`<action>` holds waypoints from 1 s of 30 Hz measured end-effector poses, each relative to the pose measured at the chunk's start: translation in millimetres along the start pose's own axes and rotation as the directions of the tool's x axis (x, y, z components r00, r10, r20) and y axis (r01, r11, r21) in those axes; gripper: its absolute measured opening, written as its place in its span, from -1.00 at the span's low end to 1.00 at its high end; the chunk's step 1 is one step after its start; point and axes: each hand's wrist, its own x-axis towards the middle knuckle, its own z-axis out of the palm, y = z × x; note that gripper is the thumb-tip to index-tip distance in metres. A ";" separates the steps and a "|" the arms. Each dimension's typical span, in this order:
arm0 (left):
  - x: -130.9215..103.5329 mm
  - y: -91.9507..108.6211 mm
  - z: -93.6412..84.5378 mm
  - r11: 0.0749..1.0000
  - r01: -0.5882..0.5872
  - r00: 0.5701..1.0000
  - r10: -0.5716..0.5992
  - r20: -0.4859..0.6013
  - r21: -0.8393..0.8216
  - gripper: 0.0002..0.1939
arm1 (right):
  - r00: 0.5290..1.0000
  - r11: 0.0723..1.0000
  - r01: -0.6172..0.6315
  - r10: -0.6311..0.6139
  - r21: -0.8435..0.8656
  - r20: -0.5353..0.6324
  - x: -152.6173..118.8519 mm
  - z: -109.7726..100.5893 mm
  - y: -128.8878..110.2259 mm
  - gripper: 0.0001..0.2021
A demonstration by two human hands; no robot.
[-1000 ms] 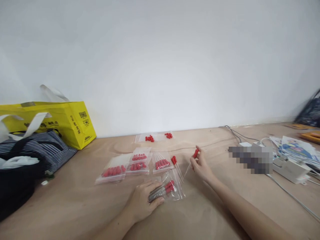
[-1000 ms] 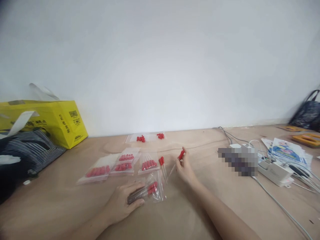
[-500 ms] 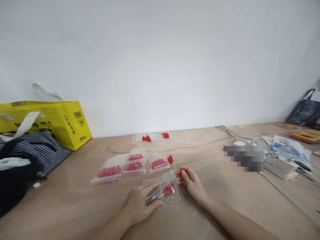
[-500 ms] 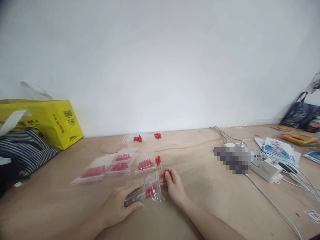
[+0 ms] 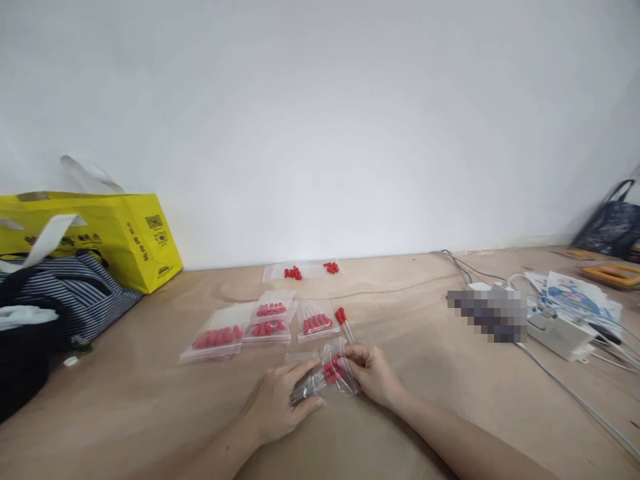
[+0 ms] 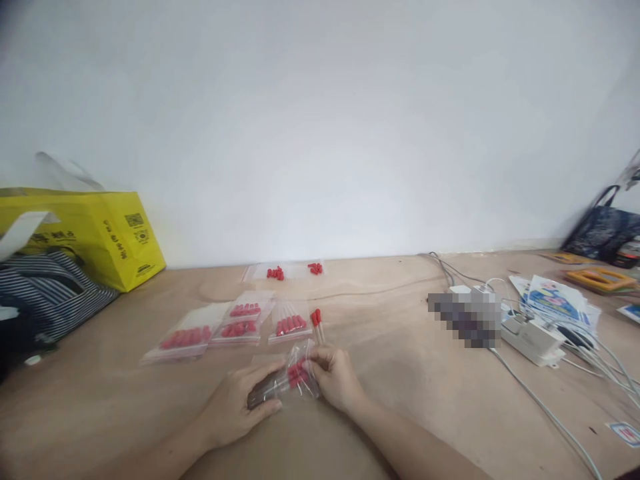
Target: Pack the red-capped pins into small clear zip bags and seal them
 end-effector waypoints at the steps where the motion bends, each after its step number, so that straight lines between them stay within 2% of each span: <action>1: 0.2 0.2 -0.3 1.000 0.000 1.000 0.000 0.001 -0.001 -0.52 | 1.000 1.000 0.010 -0.010 -0.010 0.002 0.6 0.1 -1.5 -0.77; 6: 1.7 1.8 -1.0 1.000 0.000 1.000 0.000 -0.001 -0.007 -0.53 | 0.998 0.997 0.060 -0.059 -0.044 0.014 1.0 1.1 -7.7 -0.74; 12: 1.1 0.2 1.1 1.000 0.004 1.000 -0.004 0.006 0.010 -0.55 | 0.998 0.997 -0.065 0.065 0.040 0.012 1.4 5.3 -7.7 -0.73; 17: 1.0 1.5 -0.5 1.000 0.012 1.000 -0.013 0.013 0.011 -0.55 | 0.986 0.994 -0.078 0.067 -0.071 -0.151 3.8 5.2 -0.2 -0.84; 21: 1.6 3.9 -2.7 1.000 0.014 0.999 -0.015 0.033 0.018 -0.54 | 0.939 0.989 -0.035 -0.016 -0.141 -0.343 13.5 -5.7 9.3 -0.84; 23: 1.9 4.4 -3.3 1.000 0.014 0.999 -0.015 0.036 0.020 -0.55 | 0.925 0.976 -0.042 -0.043 -0.214 -0.378 20.9 -12.1 11.9 -0.80; 27: 1.8 3.7 -3.1 1.000 0.003 0.999 -0.004 0.037 0.017 -0.56 | 0.952 0.914 -0.131 0.009 -0.383 -0.306 35.8 -17.6 12.8 -0.70; 30: 1.4 2.5 -2.0 1.000 -0.006 0.999 0.005 0.037 0.016 -0.55 | 0.963 0.856 -0.204 0.090 -0.474 -0.252 44.6 -15.4 12.8 -0.76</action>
